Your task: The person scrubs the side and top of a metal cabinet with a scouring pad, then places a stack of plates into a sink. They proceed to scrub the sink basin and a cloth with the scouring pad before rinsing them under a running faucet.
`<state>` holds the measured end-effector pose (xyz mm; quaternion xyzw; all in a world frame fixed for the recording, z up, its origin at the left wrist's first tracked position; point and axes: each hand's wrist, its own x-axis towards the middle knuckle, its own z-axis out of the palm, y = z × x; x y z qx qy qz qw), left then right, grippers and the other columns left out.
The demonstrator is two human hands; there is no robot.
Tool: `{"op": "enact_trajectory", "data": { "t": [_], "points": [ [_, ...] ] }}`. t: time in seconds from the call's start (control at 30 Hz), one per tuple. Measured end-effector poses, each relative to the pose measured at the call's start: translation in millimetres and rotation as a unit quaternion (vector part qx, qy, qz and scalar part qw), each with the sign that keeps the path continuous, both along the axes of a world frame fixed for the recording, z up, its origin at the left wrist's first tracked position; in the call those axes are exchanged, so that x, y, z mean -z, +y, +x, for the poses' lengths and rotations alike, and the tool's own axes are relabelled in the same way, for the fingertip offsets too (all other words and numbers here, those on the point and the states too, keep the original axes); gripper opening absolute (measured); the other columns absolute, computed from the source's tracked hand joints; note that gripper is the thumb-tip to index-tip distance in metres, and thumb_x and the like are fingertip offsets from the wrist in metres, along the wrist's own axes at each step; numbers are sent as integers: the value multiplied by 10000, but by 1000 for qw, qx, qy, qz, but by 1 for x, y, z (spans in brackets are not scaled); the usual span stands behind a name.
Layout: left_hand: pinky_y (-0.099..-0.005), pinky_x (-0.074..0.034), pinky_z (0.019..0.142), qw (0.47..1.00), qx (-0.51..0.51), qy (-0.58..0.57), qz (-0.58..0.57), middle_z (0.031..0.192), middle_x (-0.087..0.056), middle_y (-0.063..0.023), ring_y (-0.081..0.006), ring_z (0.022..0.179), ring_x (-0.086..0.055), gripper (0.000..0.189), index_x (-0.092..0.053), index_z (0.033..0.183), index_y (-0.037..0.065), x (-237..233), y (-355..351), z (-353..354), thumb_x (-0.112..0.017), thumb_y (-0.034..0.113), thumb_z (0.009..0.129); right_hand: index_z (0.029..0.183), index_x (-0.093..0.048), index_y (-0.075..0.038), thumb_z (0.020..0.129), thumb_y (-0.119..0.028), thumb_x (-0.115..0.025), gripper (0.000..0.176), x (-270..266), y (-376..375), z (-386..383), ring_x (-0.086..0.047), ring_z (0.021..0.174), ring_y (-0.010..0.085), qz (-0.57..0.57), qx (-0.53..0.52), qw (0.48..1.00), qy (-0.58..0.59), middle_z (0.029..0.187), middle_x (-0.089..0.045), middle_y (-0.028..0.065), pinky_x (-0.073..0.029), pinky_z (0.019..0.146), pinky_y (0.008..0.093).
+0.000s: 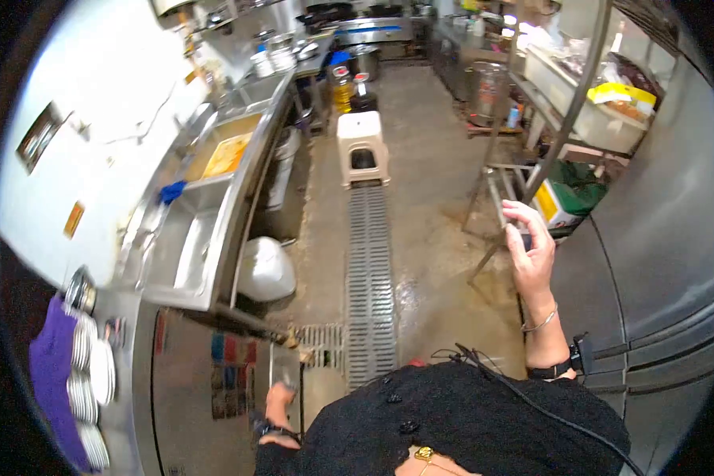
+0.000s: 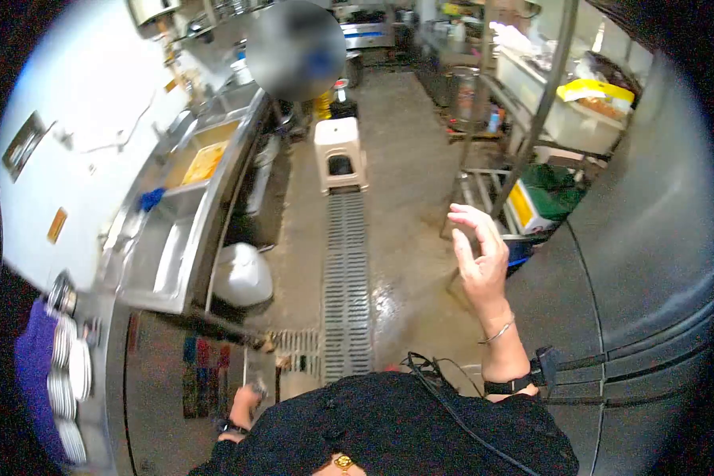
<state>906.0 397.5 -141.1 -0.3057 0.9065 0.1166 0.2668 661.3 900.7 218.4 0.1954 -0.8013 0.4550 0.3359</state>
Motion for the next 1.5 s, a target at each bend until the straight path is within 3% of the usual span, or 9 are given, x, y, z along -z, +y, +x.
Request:
{"op": "enact_trajectory", "data": {
  "t": [0.13, 0.23, 0.47, 0.67, 0.93, 1.13, 1.27, 1.4, 1.5],
  "points": [
    [-413, -487, 823, 993, -98, -11, 58, 1020, -633, -221, -351, 957, -610, 556, -652, 994, 2, 23, 11, -14, -750, 398, 616, 976, -611, -13, 812, -30, -559, 173, -14, 19, -45, -582, 1018, 271, 6, 40, 999, 1, 1070, -620, 143, -419, 922, 346],
    [-414, -477, 822, 988, -84, -133, 0, 1012, -626, -232, -351, 966, -604, 598, -640, 996, -19, 99, -8, -34, -749, 438, 627, 962, -614, -17, 814, -47, -558, 161, -12, 26, -81, -588, 1005, 292, 34, 74, 997, 1, 1048, -626, 143, -394, 952, 382],
    [-412, -502, 711, 946, -194, -255, 46, 766, -645, -170, -311, 761, -625, 557, -645, 760, -28, 152, -82, -228, -757, 509, 665, 962, -614, -19, 804, -61, -567, 170, 3, 23, -163, -583, 1020, 300, 76, 179, 981, -14, 1058, -623, 149, -385, 964, 401],
    [-436, -487, 783, 974, 209, -9, 87, 971, -630, -237, -382, 939, -604, 570, -674, 914, 29, 62, -94, -495, -638, 554, 695, 970, -611, -16, 791, -24, -571, 183, 5, -8, -233, -573, 1016, 309, 22, 284, 958, -29, 1055, -618, 152, -415, 915, 365],
    [-429, -472, 825, 926, 270, 200, 170, 998, -630, -218, -379, 967, -589, 457, -624, 1015, 51, -26, 38, -783, -637, 406, 728, 976, -617, -47, 791, -60, -581, 188, 20, -14, -375, -575, 1012, 305, 67, 311, 946, -56, 1059, -620, 132, -397, 945, 408],
    [-432, -475, 804, 933, 319, 119, 121, 972, -643, -200, -366, 942, -600, 411, -634, 994, 60, -6, 41, -841, -669, 370, 727, 987, -612, -78, 812, -96, -599, 176, 43, 17, -552, -573, 1033, 279, 86, 232, 968, -44, 1068, -620, 104, -365, 983, 438],
    [-430, -497, 743, 987, 106, 33, 118, 856, -667, -178, -357, 858, -630, 395, -670, 868, 35, -57, 3, -849, -688, 386, 688, 999, -606, -88, 821, -107, -598, 179, 35, 29, -658, -572, 1035, 258, 109, 162, 980, -22, 1077, -616, 89, -362, 985, 436],
    [-380, -505, 717, 999, 2, 26, 25, 821, -672, -165, -294, 801, -644, 307, -667, 799, 15, 56, -100, -843, -662, 310, 714, 1044, -595, -60, 828, -117, -593, 223, 25, 32, -729, -569, 1049, 276, 145, 92, 983, -61, 1095, -610, 108, -374, 986, 453],
    [-369, -507, 713, 999, 10, -31, -9, 819, -674, -157, -278, 789, -647, 276, -669, 786, 17, 65, -108, -851, -652, 287, 728, 1083, -568, -58, 837, -141, -593, 262, 40, 46, -773, -563, 1027, 294, 165, 36, 977, -126, 1076, -601, 116, -406, 950, 437]
  ]
}}
